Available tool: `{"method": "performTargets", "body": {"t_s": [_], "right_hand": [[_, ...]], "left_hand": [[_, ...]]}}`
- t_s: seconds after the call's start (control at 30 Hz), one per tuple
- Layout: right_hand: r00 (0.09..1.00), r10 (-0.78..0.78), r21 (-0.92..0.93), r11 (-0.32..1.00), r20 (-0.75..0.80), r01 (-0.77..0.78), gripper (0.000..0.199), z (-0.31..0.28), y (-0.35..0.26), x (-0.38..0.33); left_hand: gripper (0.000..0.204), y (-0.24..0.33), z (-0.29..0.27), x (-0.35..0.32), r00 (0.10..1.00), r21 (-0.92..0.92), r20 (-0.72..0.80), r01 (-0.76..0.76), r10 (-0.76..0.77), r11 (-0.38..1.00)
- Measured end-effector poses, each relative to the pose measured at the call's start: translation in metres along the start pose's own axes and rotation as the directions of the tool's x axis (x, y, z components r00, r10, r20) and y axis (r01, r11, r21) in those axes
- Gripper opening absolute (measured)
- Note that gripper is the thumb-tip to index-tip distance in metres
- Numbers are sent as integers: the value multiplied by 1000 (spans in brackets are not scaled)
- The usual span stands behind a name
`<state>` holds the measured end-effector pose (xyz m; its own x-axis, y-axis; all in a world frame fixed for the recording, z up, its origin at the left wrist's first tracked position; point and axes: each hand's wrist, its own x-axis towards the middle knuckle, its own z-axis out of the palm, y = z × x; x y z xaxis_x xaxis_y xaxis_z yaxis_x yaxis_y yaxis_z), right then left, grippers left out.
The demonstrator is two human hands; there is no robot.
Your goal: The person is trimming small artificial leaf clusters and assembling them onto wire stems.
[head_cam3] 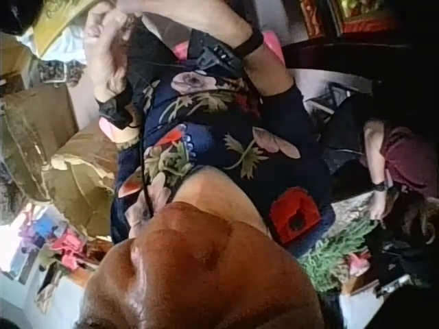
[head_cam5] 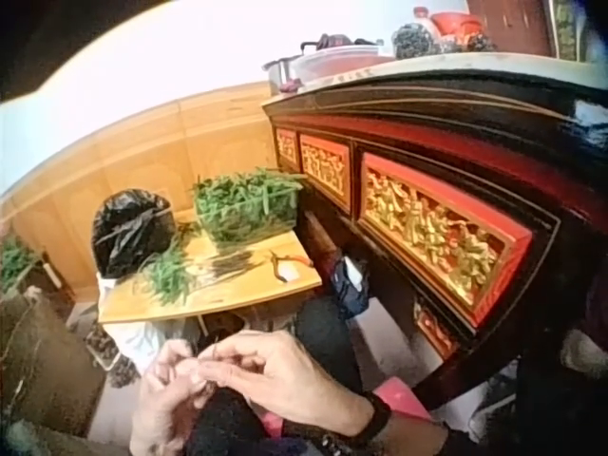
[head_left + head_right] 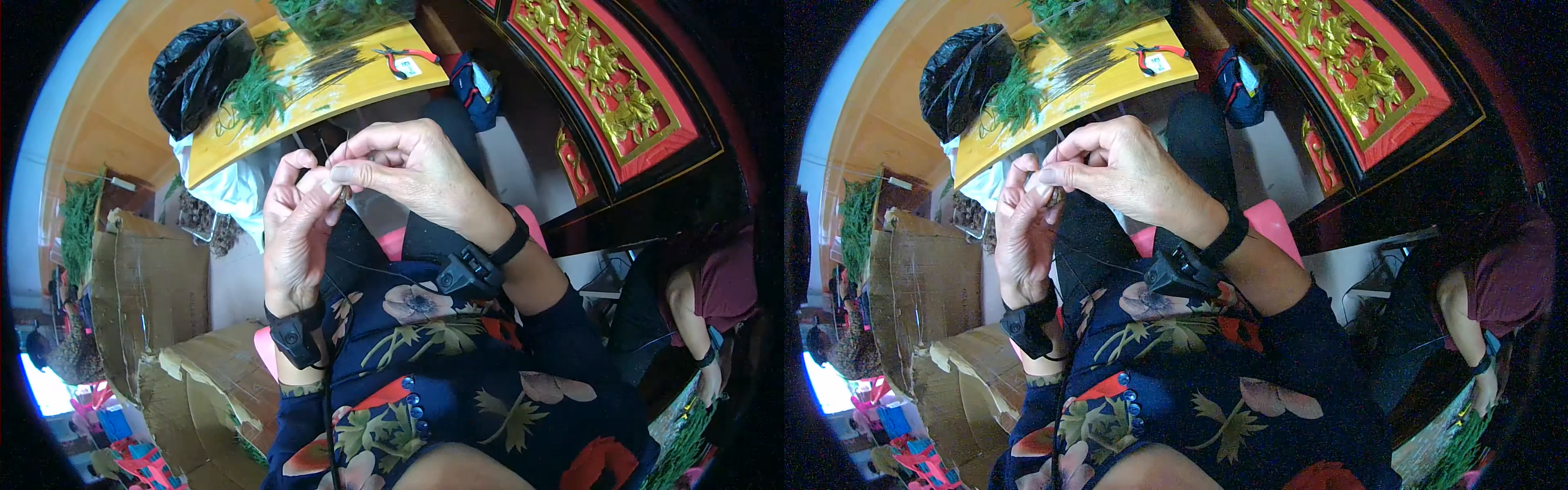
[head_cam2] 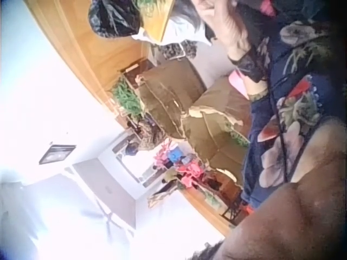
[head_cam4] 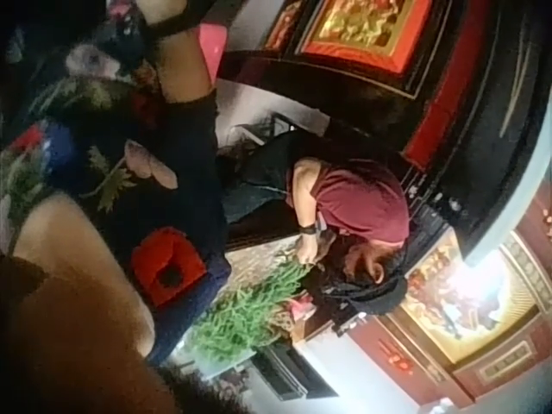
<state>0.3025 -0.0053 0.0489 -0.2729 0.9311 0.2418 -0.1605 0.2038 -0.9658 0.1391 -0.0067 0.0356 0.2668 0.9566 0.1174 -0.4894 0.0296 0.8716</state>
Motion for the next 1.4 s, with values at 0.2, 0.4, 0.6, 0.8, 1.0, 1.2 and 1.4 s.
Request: {"method": "performTargets", "body": {"t_s": [0.2,0.4,0.6,0.8,1.0,1.2,1.4], "right_hand": [[991,-124,-95,988,-56,119,9,1,5,3],[982,-152,-151,979,-116,134,8,4,0,-5],[980,-154,-235,964,-126,121,8,12,3,-7],[926,-378,-450,829,-12,333,7,16,7,1],[758,-643,-502,622,110,601,19,9,21,9],[751,-638,-593,542,171,596,23,0,26,11],[654,-710,-746,282,261,603,17,-3,24,12]], "left_hand": [[23,2,-1,1,991,60,69,113,-117,992],[21,10,2,-6,948,124,200,226,-247,966],[14,6,-9,-5,958,-104,113,274,-262,956],[11,9,-23,-4,954,-210,123,296,-275,932],[9,5,-27,-2,934,-296,181,350,-307,889],[8,-2,-29,-2,930,-222,142,365,-340,904],[10,-6,-22,-2,982,199,-10,189,-190,962]]}}
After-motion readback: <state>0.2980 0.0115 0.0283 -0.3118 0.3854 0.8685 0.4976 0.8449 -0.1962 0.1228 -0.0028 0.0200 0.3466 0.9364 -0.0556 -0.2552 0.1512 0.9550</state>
